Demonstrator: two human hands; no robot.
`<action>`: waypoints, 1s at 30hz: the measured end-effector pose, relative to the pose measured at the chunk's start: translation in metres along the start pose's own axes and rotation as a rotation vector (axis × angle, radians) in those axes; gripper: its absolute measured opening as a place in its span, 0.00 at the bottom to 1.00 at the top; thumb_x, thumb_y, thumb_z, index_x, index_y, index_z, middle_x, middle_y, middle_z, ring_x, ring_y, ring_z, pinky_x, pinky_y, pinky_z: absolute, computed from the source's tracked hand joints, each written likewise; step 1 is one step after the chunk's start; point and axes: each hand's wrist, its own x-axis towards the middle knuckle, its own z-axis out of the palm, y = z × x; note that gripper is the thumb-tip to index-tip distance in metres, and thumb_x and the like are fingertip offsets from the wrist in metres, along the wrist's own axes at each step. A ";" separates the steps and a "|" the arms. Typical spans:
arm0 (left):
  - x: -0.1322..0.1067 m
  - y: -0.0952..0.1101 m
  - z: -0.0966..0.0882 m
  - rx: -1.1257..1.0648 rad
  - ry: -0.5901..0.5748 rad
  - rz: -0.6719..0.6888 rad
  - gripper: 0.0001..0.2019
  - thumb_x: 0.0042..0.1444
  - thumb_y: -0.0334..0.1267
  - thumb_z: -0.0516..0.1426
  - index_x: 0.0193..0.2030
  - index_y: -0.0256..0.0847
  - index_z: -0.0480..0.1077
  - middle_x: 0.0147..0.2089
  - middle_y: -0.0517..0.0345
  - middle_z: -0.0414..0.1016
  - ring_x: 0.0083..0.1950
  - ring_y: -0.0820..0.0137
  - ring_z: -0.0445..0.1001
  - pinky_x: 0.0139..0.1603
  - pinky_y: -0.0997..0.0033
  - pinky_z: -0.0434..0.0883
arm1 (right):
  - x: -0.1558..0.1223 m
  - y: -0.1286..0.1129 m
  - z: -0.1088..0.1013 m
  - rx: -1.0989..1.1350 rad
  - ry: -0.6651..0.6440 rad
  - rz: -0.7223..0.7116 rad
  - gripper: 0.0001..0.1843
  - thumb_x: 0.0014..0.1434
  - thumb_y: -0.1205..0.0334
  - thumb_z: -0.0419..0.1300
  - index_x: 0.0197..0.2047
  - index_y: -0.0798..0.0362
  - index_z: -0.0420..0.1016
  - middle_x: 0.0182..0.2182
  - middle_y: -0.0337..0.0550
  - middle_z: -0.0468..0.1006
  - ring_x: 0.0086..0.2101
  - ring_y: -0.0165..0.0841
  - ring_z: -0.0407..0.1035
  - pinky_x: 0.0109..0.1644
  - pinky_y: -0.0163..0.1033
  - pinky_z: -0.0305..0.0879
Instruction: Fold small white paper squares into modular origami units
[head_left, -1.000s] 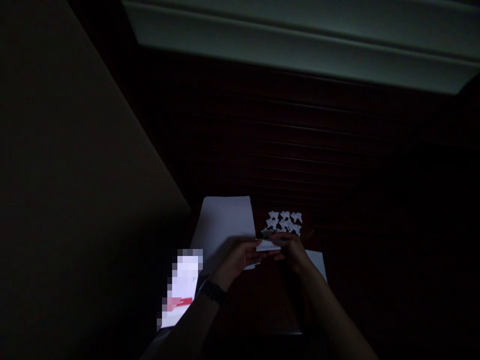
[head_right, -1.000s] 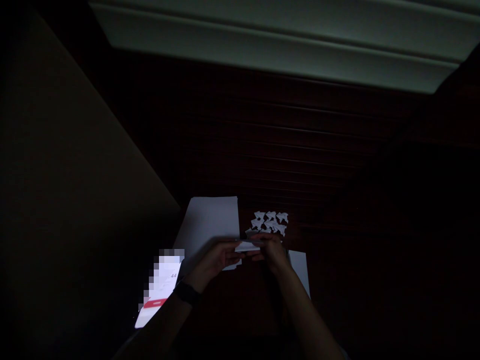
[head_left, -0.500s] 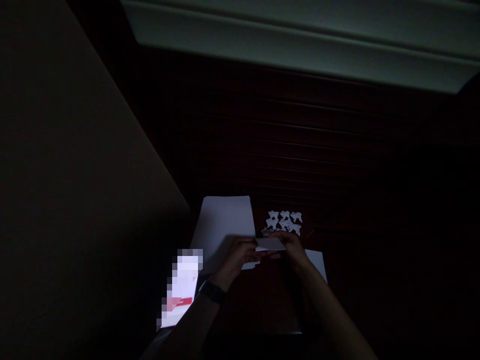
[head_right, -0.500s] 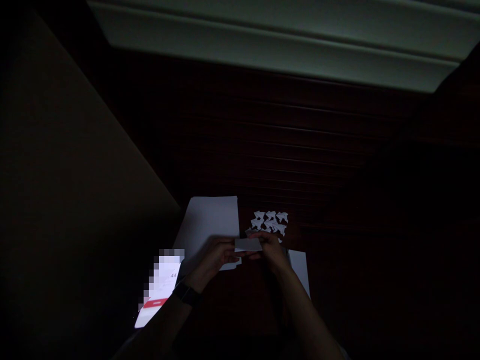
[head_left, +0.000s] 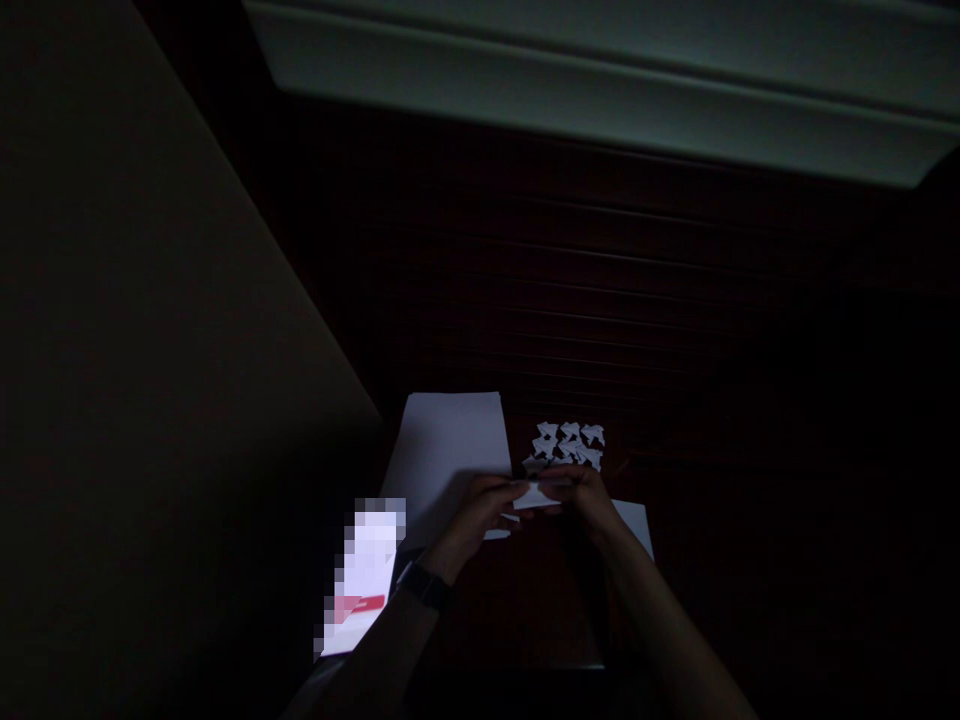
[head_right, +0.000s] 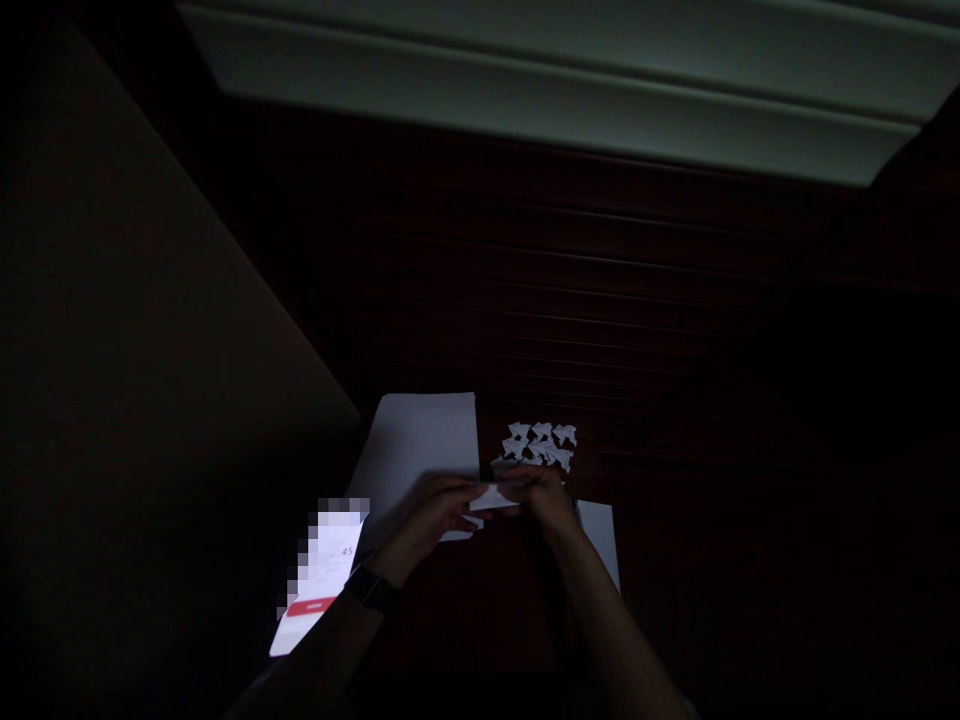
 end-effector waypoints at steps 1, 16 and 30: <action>-0.001 0.001 0.001 0.028 0.000 0.009 0.17 0.46 0.40 0.61 0.42 0.32 0.73 0.38 0.43 0.77 0.34 0.62 0.76 0.28 0.70 0.70 | -0.001 -0.001 0.000 0.000 -0.015 0.010 0.14 0.38 0.64 0.66 0.32 0.56 0.78 0.27 0.44 0.79 0.24 0.35 0.72 0.24 0.36 0.69; 0.003 -0.003 0.001 0.134 -0.057 0.146 0.15 0.47 0.40 0.61 0.40 0.33 0.75 0.37 0.46 0.77 0.34 0.63 0.75 0.32 0.66 0.72 | 0.002 -0.002 -0.002 -0.019 0.022 0.038 0.10 0.36 0.70 0.62 0.28 0.56 0.77 0.23 0.42 0.77 0.22 0.34 0.70 0.21 0.36 0.68; 0.007 -0.010 -0.003 0.123 -0.019 0.119 0.15 0.44 0.38 0.62 0.40 0.36 0.75 0.36 0.49 0.78 0.34 0.65 0.75 0.35 0.65 0.72 | -0.009 -0.010 -0.001 -0.140 -0.193 0.076 0.27 0.42 0.66 0.63 0.49 0.49 0.68 0.34 0.43 0.77 0.22 0.29 0.72 0.25 0.34 0.70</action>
